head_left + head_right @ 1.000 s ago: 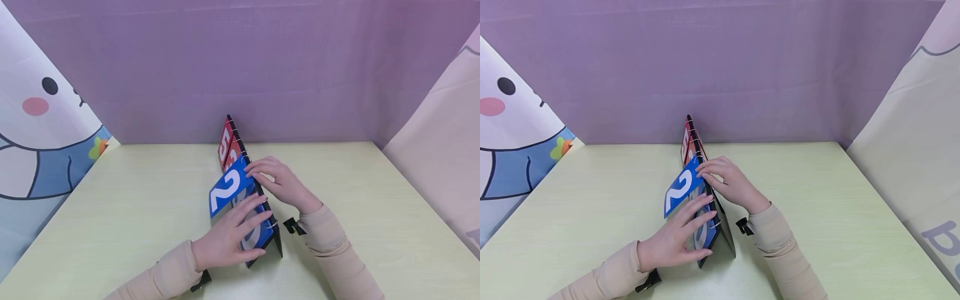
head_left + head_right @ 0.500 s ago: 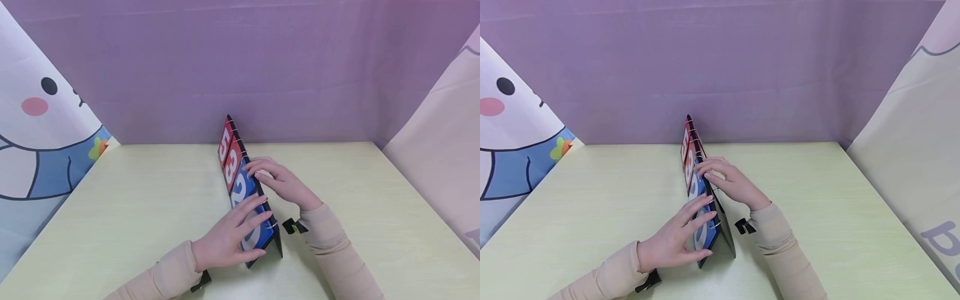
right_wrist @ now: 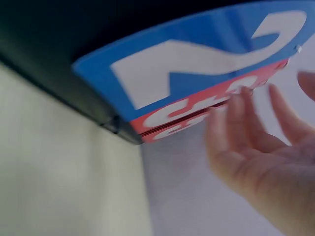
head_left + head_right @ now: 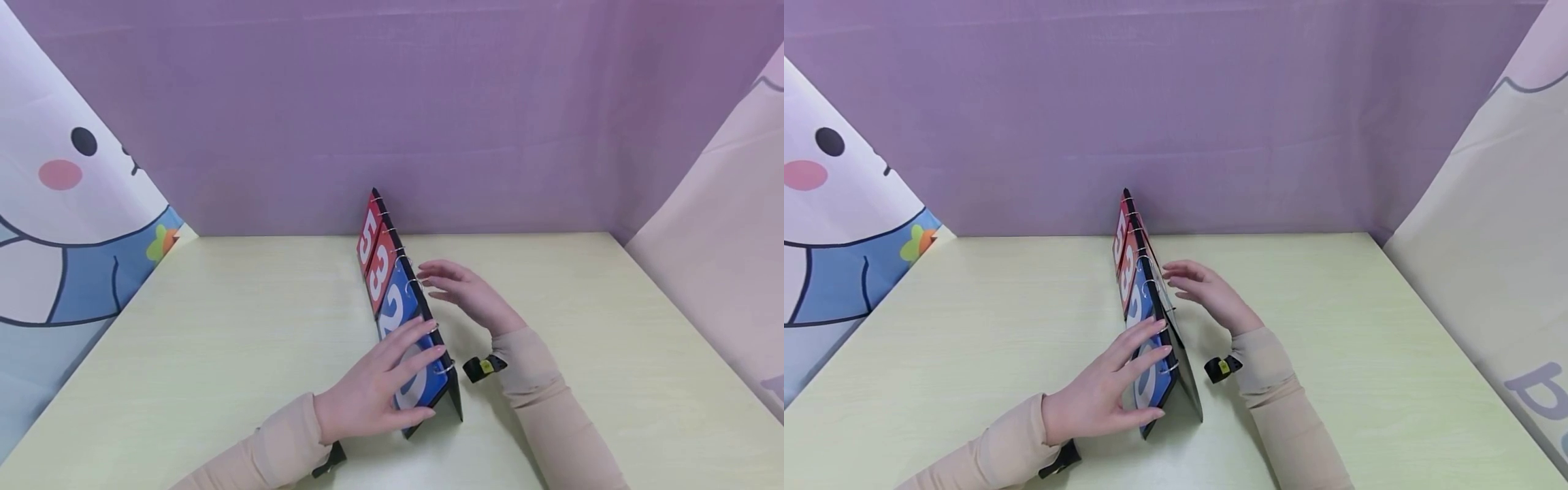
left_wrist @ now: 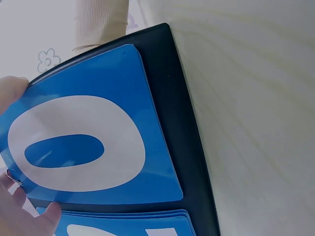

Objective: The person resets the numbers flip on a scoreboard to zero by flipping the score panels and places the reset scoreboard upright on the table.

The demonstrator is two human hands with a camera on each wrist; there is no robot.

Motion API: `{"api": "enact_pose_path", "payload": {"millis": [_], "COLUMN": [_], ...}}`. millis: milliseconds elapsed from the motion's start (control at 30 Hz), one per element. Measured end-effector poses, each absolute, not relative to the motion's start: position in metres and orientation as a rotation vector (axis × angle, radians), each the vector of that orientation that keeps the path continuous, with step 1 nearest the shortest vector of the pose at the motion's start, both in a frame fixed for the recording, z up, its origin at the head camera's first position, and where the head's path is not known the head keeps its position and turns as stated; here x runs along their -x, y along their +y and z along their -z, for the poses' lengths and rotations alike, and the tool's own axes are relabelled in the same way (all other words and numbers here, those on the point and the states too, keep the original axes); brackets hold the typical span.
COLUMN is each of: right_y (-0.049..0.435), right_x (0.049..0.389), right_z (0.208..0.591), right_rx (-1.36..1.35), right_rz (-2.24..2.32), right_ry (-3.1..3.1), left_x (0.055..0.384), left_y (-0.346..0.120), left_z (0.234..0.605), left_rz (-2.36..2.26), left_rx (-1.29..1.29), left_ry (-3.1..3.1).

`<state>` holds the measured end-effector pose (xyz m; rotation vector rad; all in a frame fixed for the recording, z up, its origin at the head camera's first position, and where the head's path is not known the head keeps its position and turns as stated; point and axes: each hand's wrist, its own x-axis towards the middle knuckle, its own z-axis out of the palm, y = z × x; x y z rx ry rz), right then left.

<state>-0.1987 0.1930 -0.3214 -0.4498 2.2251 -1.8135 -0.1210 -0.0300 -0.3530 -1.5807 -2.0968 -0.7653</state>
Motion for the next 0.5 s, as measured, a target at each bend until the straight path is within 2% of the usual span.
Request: {"api": "enact_pose_path", "payload": {"millis": [500], "right_y": [0.205], "right_x": [0.214], "right_z": [0.354], "right_rx": [0.383], "right_rz": [1.647], "right_ry": [2.107], "left_x": [0.121], "left_y": [-0.030], "left_z": [0.353], "left_rz": [0.779], "left_rx": [1.585], "left_ry": [-2.100]}}
